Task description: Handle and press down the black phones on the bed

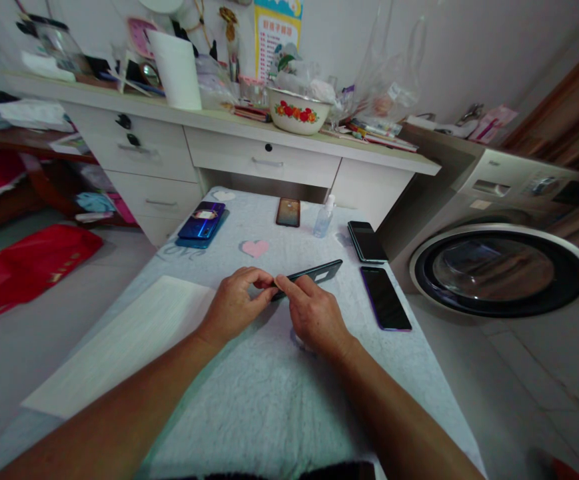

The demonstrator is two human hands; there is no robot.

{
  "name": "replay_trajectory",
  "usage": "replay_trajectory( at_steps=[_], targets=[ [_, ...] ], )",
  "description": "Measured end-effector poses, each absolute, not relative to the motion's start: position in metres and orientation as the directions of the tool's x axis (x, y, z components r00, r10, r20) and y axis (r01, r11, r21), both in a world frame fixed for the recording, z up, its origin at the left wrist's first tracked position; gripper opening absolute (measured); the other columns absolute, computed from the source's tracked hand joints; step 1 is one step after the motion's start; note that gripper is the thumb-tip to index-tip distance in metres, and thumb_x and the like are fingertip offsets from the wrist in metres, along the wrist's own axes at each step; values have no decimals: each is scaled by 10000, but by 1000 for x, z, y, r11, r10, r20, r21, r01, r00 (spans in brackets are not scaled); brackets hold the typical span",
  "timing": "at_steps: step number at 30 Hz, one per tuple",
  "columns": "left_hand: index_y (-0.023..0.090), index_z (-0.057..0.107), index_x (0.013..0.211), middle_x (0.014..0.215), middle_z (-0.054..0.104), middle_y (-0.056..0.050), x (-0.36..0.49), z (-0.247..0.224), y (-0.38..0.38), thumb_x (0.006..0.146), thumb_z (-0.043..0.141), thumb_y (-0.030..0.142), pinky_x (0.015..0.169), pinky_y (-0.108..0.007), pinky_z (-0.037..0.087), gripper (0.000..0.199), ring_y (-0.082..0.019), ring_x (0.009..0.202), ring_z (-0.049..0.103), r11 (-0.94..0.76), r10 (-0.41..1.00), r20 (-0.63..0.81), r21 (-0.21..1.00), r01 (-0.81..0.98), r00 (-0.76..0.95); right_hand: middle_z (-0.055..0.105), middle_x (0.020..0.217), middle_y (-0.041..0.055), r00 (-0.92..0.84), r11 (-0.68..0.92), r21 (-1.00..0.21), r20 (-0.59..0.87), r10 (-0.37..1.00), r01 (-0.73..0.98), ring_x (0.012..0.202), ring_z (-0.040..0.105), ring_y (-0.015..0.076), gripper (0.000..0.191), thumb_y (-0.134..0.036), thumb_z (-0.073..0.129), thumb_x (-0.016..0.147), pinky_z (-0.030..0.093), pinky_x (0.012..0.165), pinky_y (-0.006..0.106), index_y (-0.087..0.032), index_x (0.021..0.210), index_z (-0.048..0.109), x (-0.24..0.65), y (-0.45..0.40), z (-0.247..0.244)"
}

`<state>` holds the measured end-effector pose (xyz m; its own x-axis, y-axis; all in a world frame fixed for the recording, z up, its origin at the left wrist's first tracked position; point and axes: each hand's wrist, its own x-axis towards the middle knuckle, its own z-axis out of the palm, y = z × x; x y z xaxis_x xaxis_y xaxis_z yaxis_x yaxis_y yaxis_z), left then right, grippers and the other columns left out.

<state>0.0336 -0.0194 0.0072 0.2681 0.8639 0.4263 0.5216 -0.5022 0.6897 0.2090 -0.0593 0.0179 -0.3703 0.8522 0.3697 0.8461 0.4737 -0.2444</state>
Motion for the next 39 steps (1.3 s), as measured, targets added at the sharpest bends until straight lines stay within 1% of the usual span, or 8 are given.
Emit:
replay_trajectory(
  at_steps=[5,8,11,17,23,28,32,39],
  targets=[
    [197,626,793,781,645,-1,34,9,-20,765,623,211,736,-307,477,32,-166,761,607,-487,872,413,685,542,262,599,963,56,-287,399,-272,371,883,876,784,581,149,433,-122,405,892,459,692,235,-241,1289,530,215,-58,18],
    [196,621,795,780,642,-1,33,8,-20,761,624,215,741,-314,479,39,-169,762,608,-491,869,419,679,546,262,602,957,58,-219,342,-288,384,897,895,776,586,150,394,-137,410,900,459,694,237,-235,1253,553,216,-58,19],
    [202,621,806,786,647,2,33,7,-20,767,621,228,744,-313,482,47,-169,765,611,-497,866,425,676,545,264,603,958,57,-196,328,-292,400,895,898,786,589,155,373,-144,414,904,457,689,240,-227,1241,551,215,-58,18],
    [206,625,807,786,651,4,33,6,-19,767,622,225,739,-308,486,45,-167,762,614,-504,862,434,675,538,262,601,951,55,-285,406,-291,381,880,866,797,586,159,403,-156,411,906,461,678,236,-204,1297,497,209,-59,16],
    [201,635,791,766,650,2,32,5,-19,784,626,266,713,-301,478,66,-164,750,615,-508,861,435,692,514,265,592,942,55,-375,476,-262,353,857,840,789,578,159,449,-146,401,889,455,669,230,-208,1329,466,207,-61,18],
    [195,640,781,759,654,0,32,6,-18,779,632,262,709,-301,480,68,-163,740,618,-509,860,435,701,500,265,583,919,43,-378,479,-273,349,857,834,776,570,157,416,-143,382,901,447,663,231,-232,1292,491,206,-62,21],
    [194,636,786,769,655,-1,32,5,-18,783,631,263,710,-297,481,70,-163,750,621,-507,862,428,706,494,272,576,912,45,-374,473,-274,343,861,837,771,569,156,393,-133,391,892,440,655,231,-219,1251,525,206,-62,22],
    [196,617,774,770,638,7,32,5,-18,790,623,238,719,-287,459,45,-159,766,604,-524,852,425,675,520,306,581,911,35,-344,444,-248,358,868,861,764,567,150,402,-134,397,893,434,649,224,-255,1251,534,209,-60,21]
  ],
)
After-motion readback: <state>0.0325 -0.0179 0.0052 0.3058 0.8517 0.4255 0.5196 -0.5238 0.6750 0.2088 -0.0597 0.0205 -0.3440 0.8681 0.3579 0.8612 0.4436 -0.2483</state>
